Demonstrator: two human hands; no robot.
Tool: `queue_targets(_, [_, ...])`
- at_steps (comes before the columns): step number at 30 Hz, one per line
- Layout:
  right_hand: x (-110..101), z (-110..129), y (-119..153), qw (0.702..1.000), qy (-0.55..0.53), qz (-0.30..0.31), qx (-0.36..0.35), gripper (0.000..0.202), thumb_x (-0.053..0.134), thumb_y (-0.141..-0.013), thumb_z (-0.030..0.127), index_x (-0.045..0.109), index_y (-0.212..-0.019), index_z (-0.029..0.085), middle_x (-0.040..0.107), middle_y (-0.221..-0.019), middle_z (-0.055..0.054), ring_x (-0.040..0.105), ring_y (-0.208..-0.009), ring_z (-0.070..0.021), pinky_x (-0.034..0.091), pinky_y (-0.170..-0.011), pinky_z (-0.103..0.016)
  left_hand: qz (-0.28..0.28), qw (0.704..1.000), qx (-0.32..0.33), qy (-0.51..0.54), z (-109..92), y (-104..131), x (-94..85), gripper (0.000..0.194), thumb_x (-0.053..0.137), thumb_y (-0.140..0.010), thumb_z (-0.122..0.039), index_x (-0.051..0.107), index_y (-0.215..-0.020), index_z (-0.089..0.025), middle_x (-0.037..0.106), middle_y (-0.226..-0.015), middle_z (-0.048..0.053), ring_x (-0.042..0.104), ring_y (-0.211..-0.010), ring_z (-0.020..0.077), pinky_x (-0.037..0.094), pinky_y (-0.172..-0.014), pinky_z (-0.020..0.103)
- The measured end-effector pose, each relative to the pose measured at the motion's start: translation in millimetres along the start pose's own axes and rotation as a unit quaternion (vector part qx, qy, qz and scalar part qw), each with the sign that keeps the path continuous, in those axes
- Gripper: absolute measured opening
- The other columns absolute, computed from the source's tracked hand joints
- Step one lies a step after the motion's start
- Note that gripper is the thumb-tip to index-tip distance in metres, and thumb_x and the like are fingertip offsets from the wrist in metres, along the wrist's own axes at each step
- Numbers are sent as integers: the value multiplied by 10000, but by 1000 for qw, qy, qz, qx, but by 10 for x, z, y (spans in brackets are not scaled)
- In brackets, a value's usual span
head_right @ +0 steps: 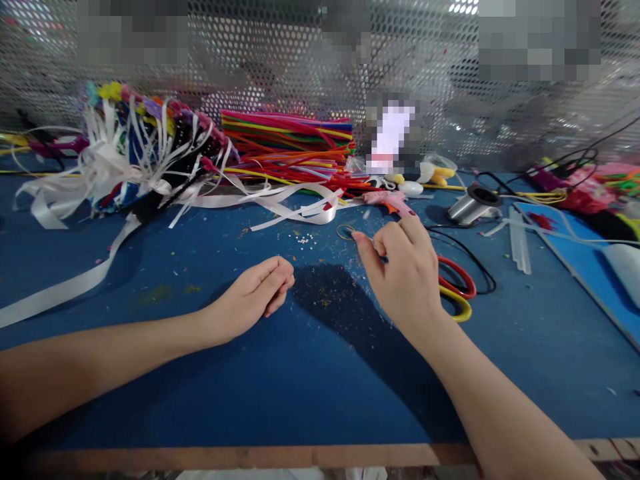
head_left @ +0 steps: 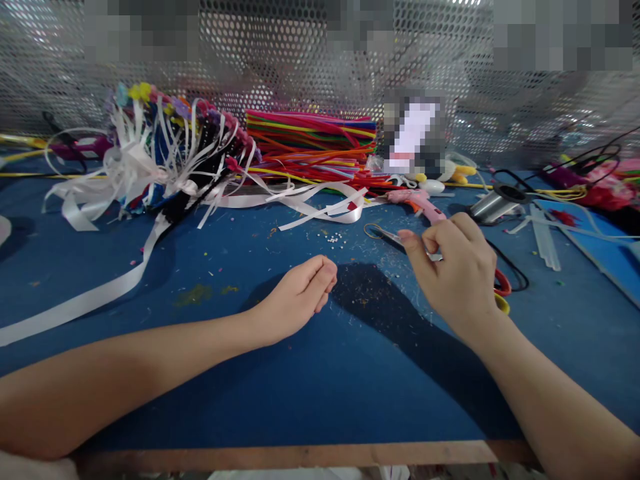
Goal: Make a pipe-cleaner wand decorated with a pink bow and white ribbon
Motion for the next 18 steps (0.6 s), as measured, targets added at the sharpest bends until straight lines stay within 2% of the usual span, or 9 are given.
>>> queue_targets(5, [18, 129, -19, 996, -77, 28, -37, 375, 572, -948, 254, 309, -681, 232, 366, -670, 17, 392, -624, -142, 332, -583, -299, -9, 999, -21, 35, 66, 3, -2, 273, 402, -1015, -391, 473, -840, -194, 461, -705, -47, 394, -509, 53, 345, -489, 204])
queue_targets(7, [37, 222, -1, 988, -135, 52, -58, 372, 586, -941, 241, 323, -677, 227, 369, -669, 21, 399, -623, -136, 333, -578, -294, -27, 999, -16, 37, 78, 10, -39, 225, 453, -993, -402, 522, -916, -203, 510, -769, -31, 433, -540, 64, 362, -495, 207])
queue_targets(9, [49, 309, 33, 972, -210, 74, -68, 362, 602, -932, 234, 344, -678, 222, 391, -679, 20, 418, -631, -132, 344, -579, -288, -55, 998, 29, -6, -16, 35, -104, 197, 531, -958, -388, 573, -1059, -224, 597, -939, 14, 540, -686, 99, 436, -585, 224])
queue_targets(10, [55, 346, 52, 963, -249, 84, -69, 351, 606, -931, 233, 359, -682, 220, 401, -683, 20, 426, -637, -132, 353, -583, -286, -60, 996, 62, -37, -96, 55, -115, 246, 573, -937, -372, 583, -1143, -239, 621, -1069, 43, 588, -826, 131, 478, -686, 246])
queue_targets(12, [83, 404, 94, 943, -311, 103, -61, 323, 600, -936, 227, 388, -693, 216, 409, -686, 22, 431, -644, -131, 369, -595, -286, -21, 990, 118, -77, -232, 96, -35, 395, 620, -913, -341, 555, -1294, -262, 599, -1288, 79, 578, -1116, 192, 469, -933, 314])
queue_targets(14, [135, 445, 136, 927, -350, 124, -48, 295, 588, -942, 211, 412, -706, 210, 411, -688, 26, 434, -650, -126, 374, -604, -284, 66, 988, 130, -57, -270, 129, 127, 486, 614, -920, -327, 491, -1383, -249, 612, -1315, 97, 567, -1197, 205, 425, -1038, 361])
queue_targets(16, [196, 471, 170, 918, -367, 144, -34, 290, 581, -945, 205, 418, -704, 204, 411, -688, 29, 435, -649, -120, 368, -601, -279, 137, 985, 102, -11, -223, 147, 258, 491, 575, -942, -312, 450, -1406, -210, 666, -1219, 107, 633, -1087, 188, 481, -968, 359])
queue_targets(18, [240, 459, 185, 916, -370, 152, -15, 304, 572, -951, 220, 416, -692, 200, 415, -681, 30, 430, -637, -116, 354, -585, -275, 156, 985, 72, 0, -155, 135, 308, 404, 543, -955, -288, 503, -1341, -175, 700, -1100, 101, 660, -963, 169, 522, -855, 322])
Point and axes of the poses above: each hand's wrist, its own y-axis away from the middle knuckle, its own x-axis out of the palm, z = x × y, the point moved 10 cm from there along -y, towards the middle knuckle
